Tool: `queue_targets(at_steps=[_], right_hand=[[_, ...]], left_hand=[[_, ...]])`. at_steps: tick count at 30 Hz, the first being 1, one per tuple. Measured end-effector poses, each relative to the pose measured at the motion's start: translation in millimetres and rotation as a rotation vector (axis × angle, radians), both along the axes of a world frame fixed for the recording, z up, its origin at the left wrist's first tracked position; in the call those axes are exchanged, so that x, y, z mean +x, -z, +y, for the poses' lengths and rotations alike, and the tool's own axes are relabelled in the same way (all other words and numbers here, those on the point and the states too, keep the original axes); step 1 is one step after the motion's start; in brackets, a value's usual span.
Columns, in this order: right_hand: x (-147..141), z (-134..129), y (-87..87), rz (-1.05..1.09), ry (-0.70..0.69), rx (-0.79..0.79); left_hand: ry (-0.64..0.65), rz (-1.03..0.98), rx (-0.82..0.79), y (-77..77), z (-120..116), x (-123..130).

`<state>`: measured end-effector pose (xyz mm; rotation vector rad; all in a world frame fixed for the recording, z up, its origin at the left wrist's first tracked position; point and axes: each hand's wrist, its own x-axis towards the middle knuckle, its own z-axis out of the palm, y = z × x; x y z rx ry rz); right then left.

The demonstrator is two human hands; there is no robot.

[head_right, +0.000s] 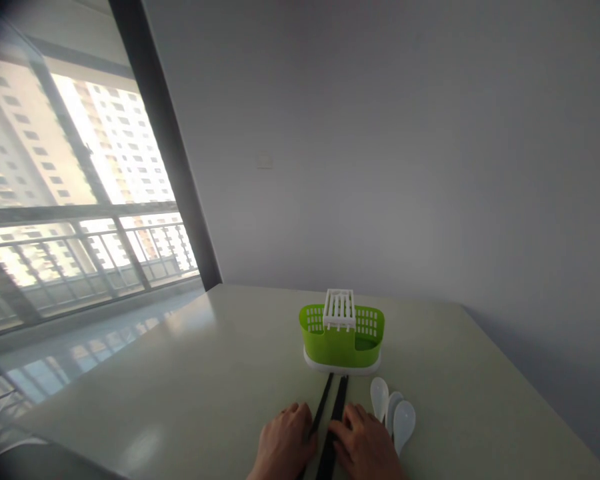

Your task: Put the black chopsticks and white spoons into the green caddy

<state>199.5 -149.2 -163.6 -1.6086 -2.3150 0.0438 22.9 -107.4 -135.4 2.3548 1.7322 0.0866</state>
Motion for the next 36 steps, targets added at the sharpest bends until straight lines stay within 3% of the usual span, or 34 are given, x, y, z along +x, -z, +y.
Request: queue_targets(at_steps=[4,8,16,18,23,26,29,32,36], right_hand=[[0,3,-1.8,-0.014,0.010,-0.012],[0,4,-8.5,0.055,-0.006,-0.048],[-22,22,-28.7,0.266,0.021,-0.055],[-30,27,-30.3,0.287,0.017,-0.062],[-51,33,-29.5,0.405,-0.076,-0.130],[-62,37,-25.3,0.465,-0.152,-0.158],[-66,43,-14.9,0.520,-0.163,-0.110],[-62,50,-1.0,0.542,-0.159,0.008],[-52,54,9.1,0.455,-0.129,0.119]], left_hand=[[-0.069,0.118,0.106,3.5,4,2],[-0.034,0.178,0.107,4.1,8,-7],[-0.075,0.089,0.043,-3.5,21,-28],[-0.053,-0.042,0.052,-10.2,25,-33],[0.036,-0.605,0.084,-33.2,26,-39],[0.011,-0.928,-0.026,-40.1,24,-32],[0.005,-1.209,-0.186,-37.0,24,-21],[0.032,-1.321,-0.232,-32.1,24,-14],[0.036,-1.302,-0.190,-37.6,19,-14]])
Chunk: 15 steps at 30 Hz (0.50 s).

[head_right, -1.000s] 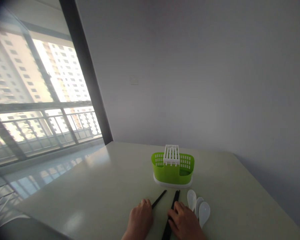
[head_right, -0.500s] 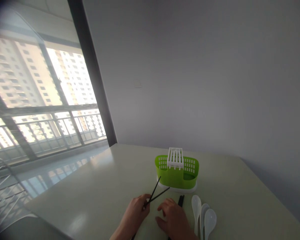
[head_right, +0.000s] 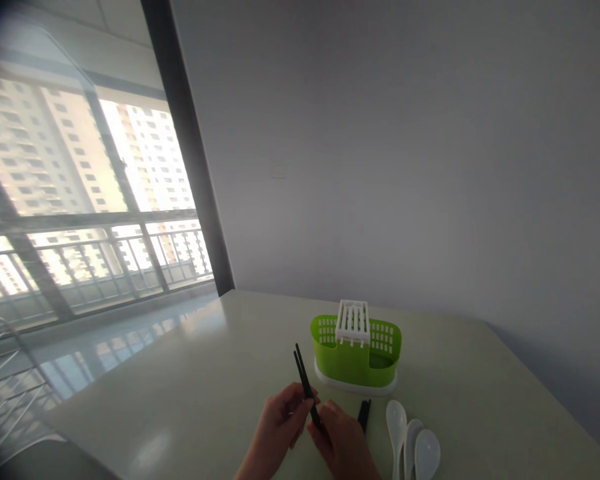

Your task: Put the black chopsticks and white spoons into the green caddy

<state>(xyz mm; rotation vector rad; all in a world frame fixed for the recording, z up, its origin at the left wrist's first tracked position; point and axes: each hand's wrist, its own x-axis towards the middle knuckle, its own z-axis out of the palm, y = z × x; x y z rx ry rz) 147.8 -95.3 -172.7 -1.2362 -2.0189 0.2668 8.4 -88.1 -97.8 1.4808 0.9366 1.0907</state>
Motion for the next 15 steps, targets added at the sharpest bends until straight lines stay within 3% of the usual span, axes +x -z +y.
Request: queue_targets(at_steps=[6,11,15], right_hand=[[6,-4,-8.8,-0.198,0.003,-0.112],[7,-7,-13.5,-0.175,-0.013,-0.164],[9,-7,-14.1,-0.107,-0.029,-0.183]], left_hand=[[-0.002,0.009,0.062,-9.7,-2,-3],[0.042,0.112,0.145,-7.3,4,-3],[0.062,0.303,0.291,-17.5,3,-2]])
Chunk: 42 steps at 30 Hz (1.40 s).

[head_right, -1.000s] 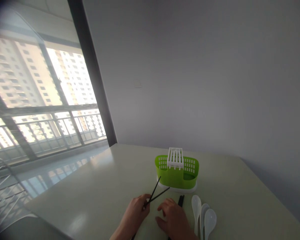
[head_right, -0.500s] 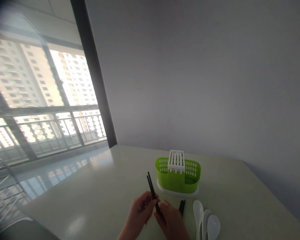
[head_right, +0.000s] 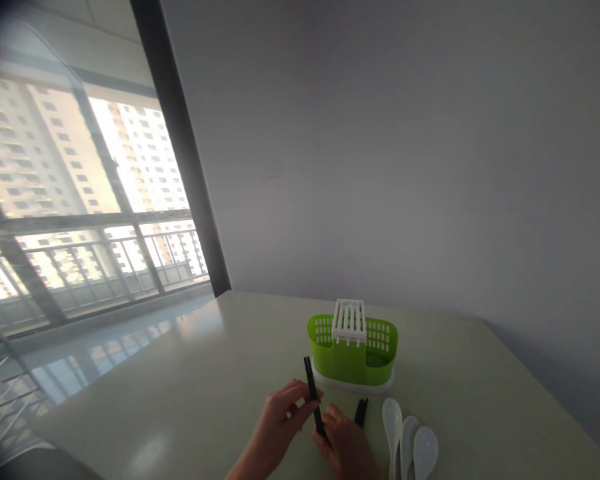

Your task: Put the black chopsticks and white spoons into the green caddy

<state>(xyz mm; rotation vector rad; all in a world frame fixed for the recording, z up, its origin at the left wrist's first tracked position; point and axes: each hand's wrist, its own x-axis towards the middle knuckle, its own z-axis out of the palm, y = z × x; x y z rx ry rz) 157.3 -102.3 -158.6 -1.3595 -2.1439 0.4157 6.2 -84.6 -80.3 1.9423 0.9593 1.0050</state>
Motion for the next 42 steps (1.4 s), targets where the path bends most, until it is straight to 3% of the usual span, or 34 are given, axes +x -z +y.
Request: queue_targets(at_steps=[3,6,11,14,17,21,28,35,42], right_hand=[[9,1,-8.1,0.026,0.012,-0.010],[29,4,-19.0,0.093,0.073,0.013],[70,17,-15.5,0.110,0.300,0.205],[86,25,-4.5,0.067,0.384,0.299],[93,29,2.6,0.036,0.429,0.346],[94,28,5.9,0.025,0.450,0.364],[91,27,5.2,-0.025,0.436,0.305],[93,24,0.3,-0.046,0.457,0.285],[93,24,-0.6,-0.051,0.463,0.265]], left_hand=[[-0.007,0.088,0.098,-16.6,1,0],[-0.043,0.048,0.140,-41.5,12,-3],[-0.208,-0.094,0.312,-90.2,60,-2],[-0.266,-0.078,0.352,-103.5,94,11],[-0.287,0.086,0.320,-98.0,121,29],[-0.311,0.361,0.313,-76.6,142,51],[-0.307,0.500,0.273,-52.1,160,72],[-0.319,0.631,0.276,-50.0,162,76],[-0.350,0.687,0.317,-59.0,156,74]])
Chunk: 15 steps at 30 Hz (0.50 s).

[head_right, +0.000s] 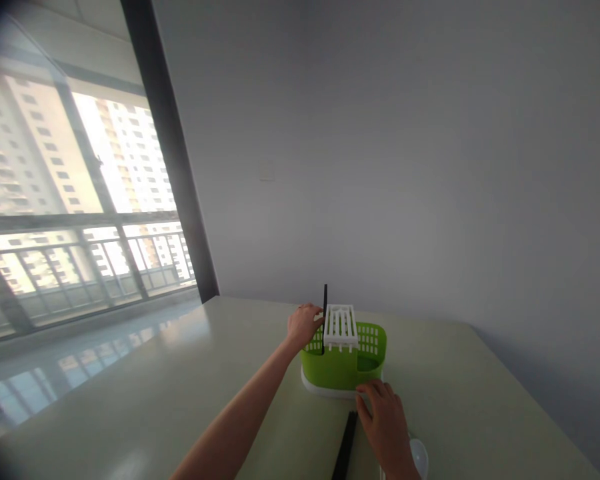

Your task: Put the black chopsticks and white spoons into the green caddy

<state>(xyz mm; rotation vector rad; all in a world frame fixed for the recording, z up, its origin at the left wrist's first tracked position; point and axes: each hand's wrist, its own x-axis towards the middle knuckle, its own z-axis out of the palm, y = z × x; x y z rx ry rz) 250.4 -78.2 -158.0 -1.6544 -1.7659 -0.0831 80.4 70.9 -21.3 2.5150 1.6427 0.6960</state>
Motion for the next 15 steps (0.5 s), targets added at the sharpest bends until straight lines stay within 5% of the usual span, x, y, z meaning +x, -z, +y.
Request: queue_targets(at_steps=[6,15], right_hand=[[-8,-6,-8.5,0.080,-0.019,-0.053],[-29,-18,-29.6,0.338,-0.055,-0.119]], left_hand=[[-0.029,-0.134,0.141,1.9,-47,-28],[0.174,-0.029,-0.227,105.1,-174,-43]])
